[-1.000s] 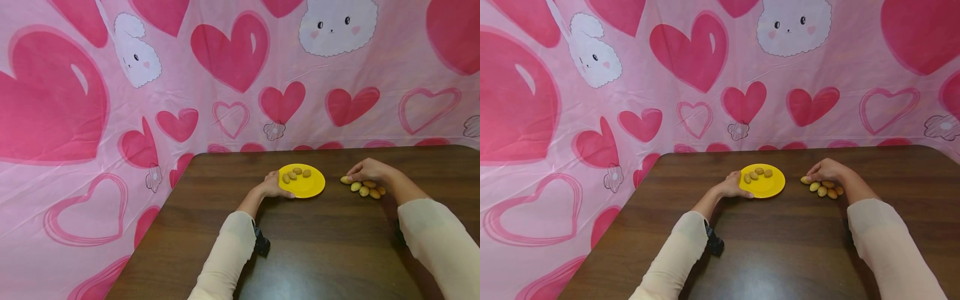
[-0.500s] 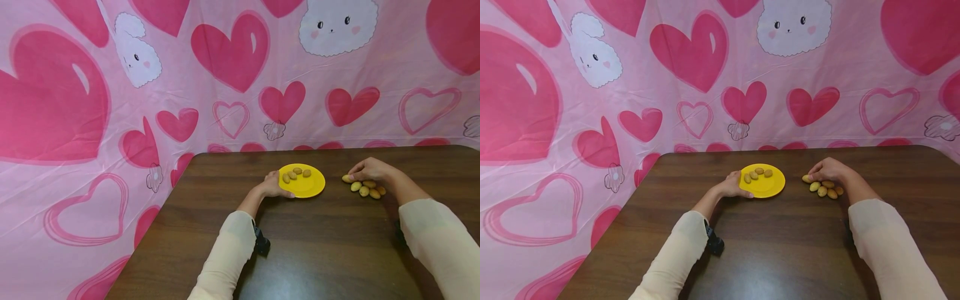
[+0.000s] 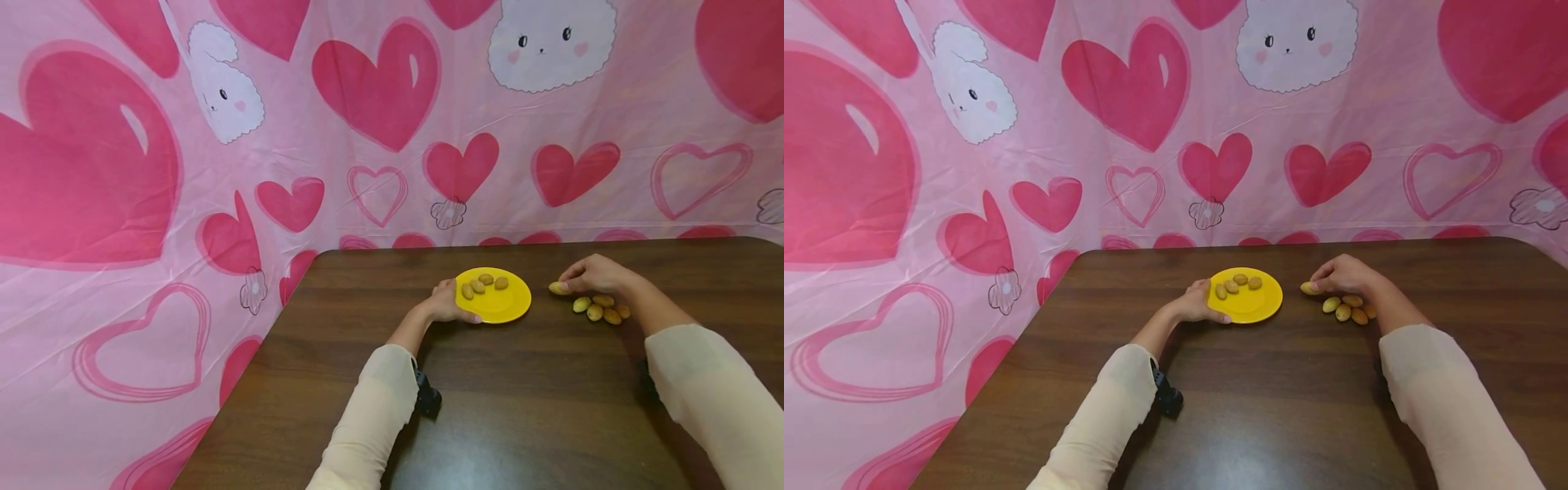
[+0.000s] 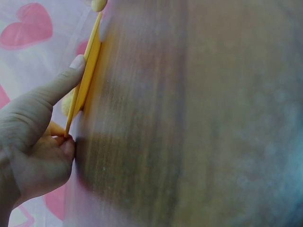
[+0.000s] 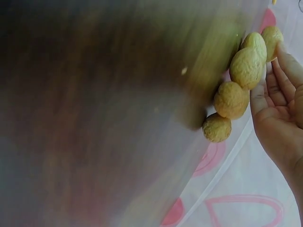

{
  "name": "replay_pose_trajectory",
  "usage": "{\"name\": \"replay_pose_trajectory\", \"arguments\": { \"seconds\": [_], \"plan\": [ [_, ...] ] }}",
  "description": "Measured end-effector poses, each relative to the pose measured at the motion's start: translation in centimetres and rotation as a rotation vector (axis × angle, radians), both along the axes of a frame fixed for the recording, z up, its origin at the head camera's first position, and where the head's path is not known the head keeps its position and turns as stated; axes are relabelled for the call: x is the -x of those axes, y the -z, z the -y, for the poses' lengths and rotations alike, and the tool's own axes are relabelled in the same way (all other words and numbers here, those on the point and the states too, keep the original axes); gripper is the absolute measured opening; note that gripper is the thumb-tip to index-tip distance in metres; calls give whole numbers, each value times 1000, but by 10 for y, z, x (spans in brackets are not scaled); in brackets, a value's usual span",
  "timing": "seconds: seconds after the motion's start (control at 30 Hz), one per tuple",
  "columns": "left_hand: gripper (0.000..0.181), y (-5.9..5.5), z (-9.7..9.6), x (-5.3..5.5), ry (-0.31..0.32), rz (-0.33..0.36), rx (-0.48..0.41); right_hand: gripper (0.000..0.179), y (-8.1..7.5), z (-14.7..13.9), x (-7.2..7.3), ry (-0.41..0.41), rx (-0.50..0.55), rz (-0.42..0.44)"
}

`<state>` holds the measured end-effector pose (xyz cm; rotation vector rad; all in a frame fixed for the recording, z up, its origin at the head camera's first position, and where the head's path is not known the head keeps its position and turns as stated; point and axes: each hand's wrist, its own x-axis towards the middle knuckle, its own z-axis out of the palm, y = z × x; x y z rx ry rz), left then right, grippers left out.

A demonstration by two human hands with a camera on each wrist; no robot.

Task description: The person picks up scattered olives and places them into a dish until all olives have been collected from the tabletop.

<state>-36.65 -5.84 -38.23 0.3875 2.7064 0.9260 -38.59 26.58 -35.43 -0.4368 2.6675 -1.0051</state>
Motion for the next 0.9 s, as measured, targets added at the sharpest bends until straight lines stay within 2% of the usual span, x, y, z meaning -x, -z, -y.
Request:
{"name": "replay_pose_trajectory", "arguments": {
  "seconds": [0.27, 0.6, 0.9],
  "plan": [
    [100, 0, 0, 0, 3, 3, -1, 49, 0, 6, 1, 10, 11, -14],
    [100, 1, 1, 1, 6, 7, 4, 44, -2, 19, 4, -47, -58, -129],
    [100, 1, 1, 1, 1, 7, 3, 41, -6, 40, 5, -59, -30, -121]
  ]
}}
